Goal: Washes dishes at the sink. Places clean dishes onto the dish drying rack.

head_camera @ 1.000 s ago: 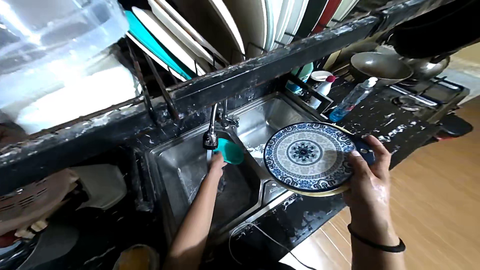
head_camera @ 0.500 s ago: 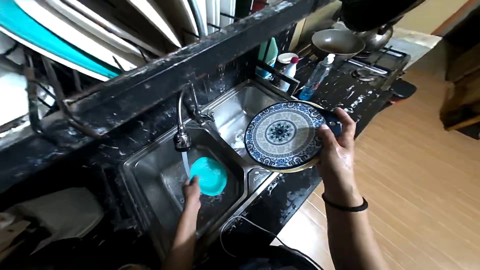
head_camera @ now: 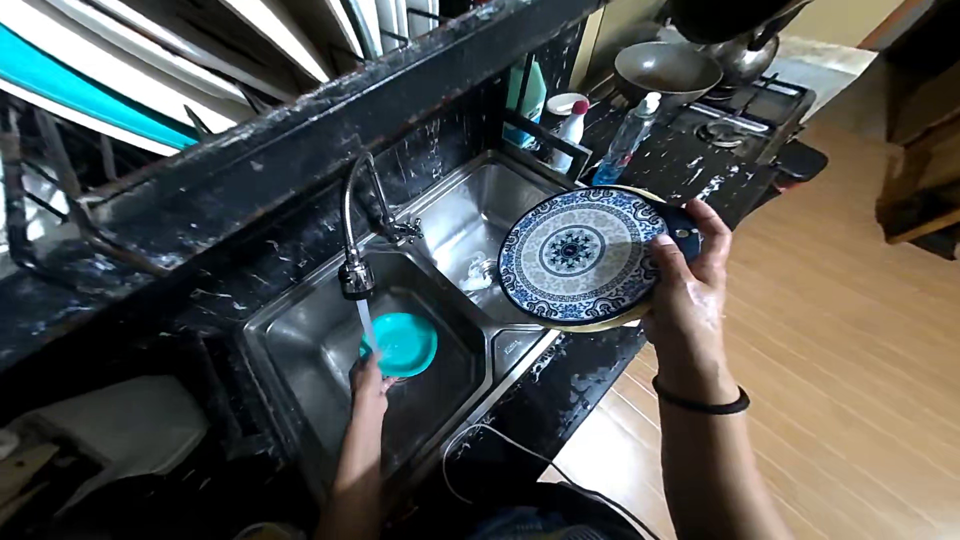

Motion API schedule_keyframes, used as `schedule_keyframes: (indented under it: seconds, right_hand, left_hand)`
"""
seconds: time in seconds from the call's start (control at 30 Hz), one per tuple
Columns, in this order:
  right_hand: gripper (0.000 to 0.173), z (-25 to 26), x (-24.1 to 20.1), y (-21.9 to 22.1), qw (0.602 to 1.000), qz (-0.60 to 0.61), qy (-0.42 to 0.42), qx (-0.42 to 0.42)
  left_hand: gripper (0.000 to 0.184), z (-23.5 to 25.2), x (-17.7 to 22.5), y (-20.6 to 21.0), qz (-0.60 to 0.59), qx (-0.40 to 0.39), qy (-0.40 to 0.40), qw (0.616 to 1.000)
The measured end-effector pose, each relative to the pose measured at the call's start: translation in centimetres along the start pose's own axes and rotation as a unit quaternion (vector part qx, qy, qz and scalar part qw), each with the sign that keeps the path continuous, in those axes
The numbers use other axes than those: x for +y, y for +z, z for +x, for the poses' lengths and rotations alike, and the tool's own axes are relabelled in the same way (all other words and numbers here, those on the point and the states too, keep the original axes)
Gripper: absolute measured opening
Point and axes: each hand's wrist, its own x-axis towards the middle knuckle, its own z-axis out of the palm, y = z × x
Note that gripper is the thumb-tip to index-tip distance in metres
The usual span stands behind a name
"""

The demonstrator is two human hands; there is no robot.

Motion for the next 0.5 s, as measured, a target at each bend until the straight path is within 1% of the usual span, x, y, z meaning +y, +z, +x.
schedule_keyframes:
  seconds: [0.07,0.17,0.27,0.33,0.4,0.5]
  right_hand:
    - [0.055,0.1,0.1,0.3,1.0,0.0,-0.004,-0.003]
    - [0.055,0.0,0.3,0.8,1.0,0.002,-0.013,-0.017]
    - [0.054,0.0,0.3,1.2,0.999,0.009,-0.016,-0.028]
    - [0.054,0.0,0.4,1.3,0.999,0.005,-0.02,-0.031]
    - [0.056,-0.1,0.6,1.4,0.999,-0.003,-0.028,-0.035]
    - [0.056,-0.3,0.7,1.6,0.999,-0.011,-0.026,-0.035]
  left_hand:
    - [0.04,0.5,-0.9,-1.5,-0.033,0.026,-0.006,0.999]
    - [0.039,0.9,-2.7,-2.4,-0.081,0.038,-0.009,0.996]
    - [0.04,1.0,-4.0,-2.7,-0.112,0.034,-0.013,0.993]
    - [0.039,0.9,-4.2,-2.5,-0.104,0.041,-0.015,0.994]
    - [0.039,0.9,-3.4,-1.6,-0.06,0.057,-0.012,0.997]
    - [0.04,0.7,0.1,0.9,0.011,0.031,0.006,0.999]
